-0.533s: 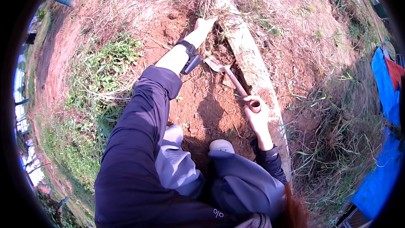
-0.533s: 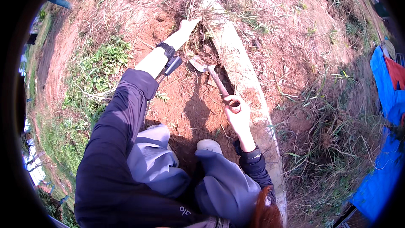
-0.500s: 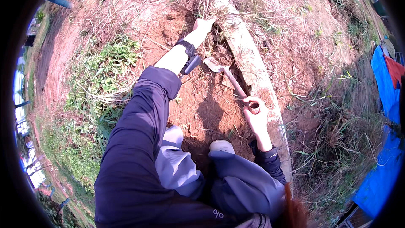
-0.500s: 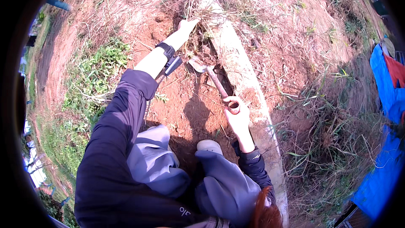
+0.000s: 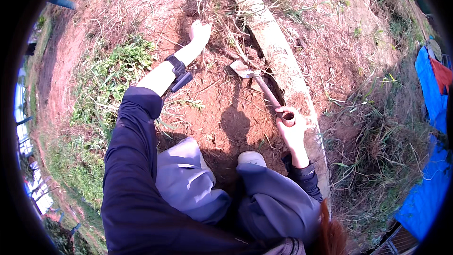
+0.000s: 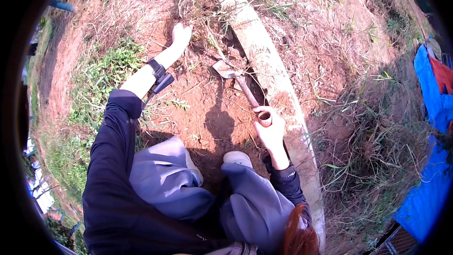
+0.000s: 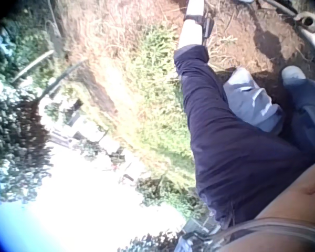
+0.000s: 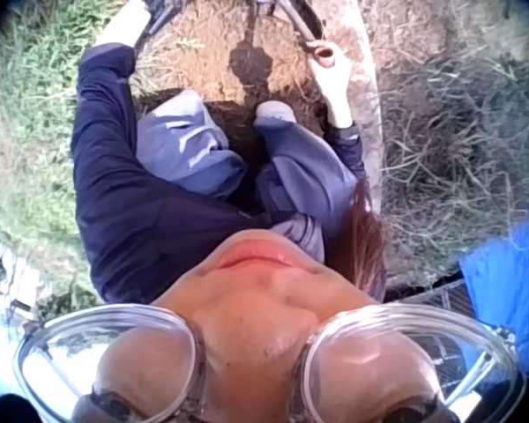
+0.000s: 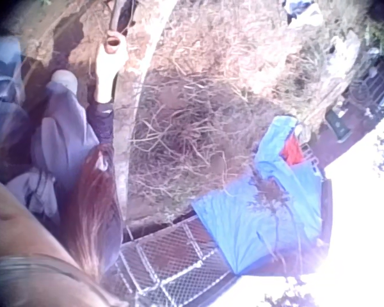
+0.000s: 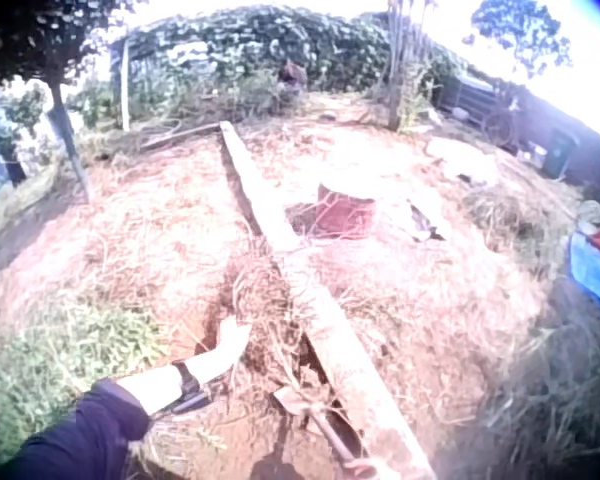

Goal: The person clears grass and weeds from a patch of soil by hand and using a hand trowel.

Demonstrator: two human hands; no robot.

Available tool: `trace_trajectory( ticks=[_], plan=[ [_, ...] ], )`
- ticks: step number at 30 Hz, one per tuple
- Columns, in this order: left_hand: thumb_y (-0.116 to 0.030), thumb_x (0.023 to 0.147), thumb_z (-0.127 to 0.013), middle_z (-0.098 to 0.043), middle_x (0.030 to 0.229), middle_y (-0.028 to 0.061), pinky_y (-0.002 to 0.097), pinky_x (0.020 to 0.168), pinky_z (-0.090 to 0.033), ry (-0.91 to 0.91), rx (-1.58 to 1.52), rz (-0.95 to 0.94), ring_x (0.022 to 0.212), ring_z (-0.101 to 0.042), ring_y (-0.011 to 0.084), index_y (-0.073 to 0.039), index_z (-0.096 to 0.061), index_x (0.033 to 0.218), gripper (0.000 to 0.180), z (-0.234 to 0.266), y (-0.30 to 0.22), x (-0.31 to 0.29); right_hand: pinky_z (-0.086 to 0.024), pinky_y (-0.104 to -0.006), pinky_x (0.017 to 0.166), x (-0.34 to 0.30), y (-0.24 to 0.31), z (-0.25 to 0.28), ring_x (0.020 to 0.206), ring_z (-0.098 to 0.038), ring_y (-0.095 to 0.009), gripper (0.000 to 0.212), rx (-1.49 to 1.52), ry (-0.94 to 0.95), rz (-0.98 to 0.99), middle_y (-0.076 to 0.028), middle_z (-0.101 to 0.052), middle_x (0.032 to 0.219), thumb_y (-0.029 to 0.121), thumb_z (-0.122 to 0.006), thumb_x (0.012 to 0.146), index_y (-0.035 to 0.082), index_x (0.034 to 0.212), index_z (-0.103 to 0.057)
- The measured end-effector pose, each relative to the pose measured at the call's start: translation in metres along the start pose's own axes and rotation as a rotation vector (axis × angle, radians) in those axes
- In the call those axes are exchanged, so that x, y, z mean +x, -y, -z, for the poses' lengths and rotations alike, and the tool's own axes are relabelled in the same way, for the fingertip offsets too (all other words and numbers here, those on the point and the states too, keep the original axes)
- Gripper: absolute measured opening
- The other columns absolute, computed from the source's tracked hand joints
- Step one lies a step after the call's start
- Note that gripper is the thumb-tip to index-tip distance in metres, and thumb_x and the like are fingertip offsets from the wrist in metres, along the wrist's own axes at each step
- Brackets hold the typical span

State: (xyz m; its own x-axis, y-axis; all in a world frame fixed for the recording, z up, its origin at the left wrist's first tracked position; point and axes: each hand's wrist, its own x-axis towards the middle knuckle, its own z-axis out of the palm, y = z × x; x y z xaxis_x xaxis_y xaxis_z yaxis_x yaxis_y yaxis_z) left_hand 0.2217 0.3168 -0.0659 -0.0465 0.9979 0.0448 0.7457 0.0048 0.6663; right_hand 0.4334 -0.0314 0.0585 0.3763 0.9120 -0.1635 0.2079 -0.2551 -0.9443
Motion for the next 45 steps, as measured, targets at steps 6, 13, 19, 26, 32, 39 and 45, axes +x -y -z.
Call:
trace_trajectory(
  ticks=[6, 13, 19, 26, 32, 39, 45],
  plan=[
    [-0.014, 0.075, -0.064, -0.056, 0.066, 0.0104, 0.0306, 0.054, -0.042, -0.011, -0.194, -0.038, 0.06, -0.052, 0.0159, -0.001, -0.051, 0.073, 0.018, 0.007, 0.007, -0.036, -0.041, -0.019, 0.069, -0.021, 0.01, 0.024, 0.073, -0.052, -0.005, 0.027, 0.093, 0.013, -0.166, -0.001, -0.062, 0.086, -0.007, -0.055, 0.063, 0.002, 0.088, -0.061],
    [-0.015, 0.075, -0.064, -0.048, 0.057, 0.0094, 0.0334, 0.05, -0.039, 0.043, -0.239, -0.216, 0.055, -0.051, 0.0178, 0.0, -0.049, 0.068, 0.022, 0.012, 0.02, -0.034, -0.032, -0.0183, 0.036, -0.013, 0.05, 0.054, 0.037, -0.041, -0.004, 0.024, 0.352, 0.094, -0.365, 0.001, -0.047, 0.052, -0.009, -0.051, 0.069, 0.0, 0.09, -0.058],
    [-0.015, 0.084, -0.051, -0.055, 0.085, 0.0132, 0.0353, 0.065, -0.046, 0.343, -0.964, 0.094, 0.08, -0.058, 0.0283, -0.003, -0.048, 0.089, 0.014, 0.023, -0.03, -0.021, -0.028, -0.0206, 0.032, -0.003, 0.062, 0.073, 0.033, -0.035, -0.007, 0.02, 0.551, 0.066, -0.458, -0.002, -0.042, 0.048, -0.003, -0.051, 0.074, -0.001, 0.093, -0.055],
    [-0.029, 0.075, -0.067, -0.061, 0.078, 0.0156, 0.0342, 0.068, -0.047, 0.277, -0.073, -0.366, 0.079, -0.061, 0.0256, 0.003, -0.056, 0.093, 0.038, 0.013, -0.039, 0.018, -0.029, -0.0205, 0.034, 0.073, 0.059, 0.038, 0.035, -0.038, -0.007, 0.013, 0.362, 0.191, -0.42, 0.0, -0.045, 0.052, 0.001, -0.056, 0.076, 0.002, 0.089, -0.059],
    [-0.029, 0.074, -0.068, -0.06, 0.075, 0.015, 0.0359, 0.066, -0.047, 0.386, -0.11, -0.328, 0.073, -0.061, 0.0221, 0.004, -0.056, 0.089, 0.039, 0.011, -0.05, 0.029, -0.03, -0.0211, 0.035, 0.024, 0.03, 0.067, 0.036, -0.035, -0.007, 0.016, 0.585, 0.099, -0.542, 0.0, -0.042, 0.051, 0.002, -0.053, 0.078, 0.004, 0.093, -0.056],
    [-0.03, 0.074, -0.068, -0.062, 0.098, 0.0204, 0.0332, 0.081, -0.048, 0.394, 0.167, -0.407, 0.089, -0.061, 0.0277, 0.004, -0.052, 0.115, 0.056, 0.025, -0.096, 0.011, -0.028, -0.0211, 0.033, -0.008, 0.088, 0.122, 0.033, -0.033, -0.007, 0.017, 0.476, 0.023, -0.522, -0.001, -0.039, 0.047, 0.0, -0.05, 0.075, 0.002, 0.091, -0.054],
    [-0.03, 0.072, -0.066, -0.062, 0.096, 0.0186, 0.0373, 0.08, -0.048, 0.254, 0.247, -0.542, 0.09, -0.06, 0.0314, 0.0, -0.06, 0.099, 0.04, 0.028, -0.11, 0.004, -0.032, -0.0205, 0.036, 0.059, 0.048, 0.038, 0.038, -0.038, -0.007, 0.015, 0.373, 0.112, -0.523, 0.0, -0.046, 0.052, 0.002, -0.055, 0.077, 0.002, 0.091, -0.058]
  ],
)
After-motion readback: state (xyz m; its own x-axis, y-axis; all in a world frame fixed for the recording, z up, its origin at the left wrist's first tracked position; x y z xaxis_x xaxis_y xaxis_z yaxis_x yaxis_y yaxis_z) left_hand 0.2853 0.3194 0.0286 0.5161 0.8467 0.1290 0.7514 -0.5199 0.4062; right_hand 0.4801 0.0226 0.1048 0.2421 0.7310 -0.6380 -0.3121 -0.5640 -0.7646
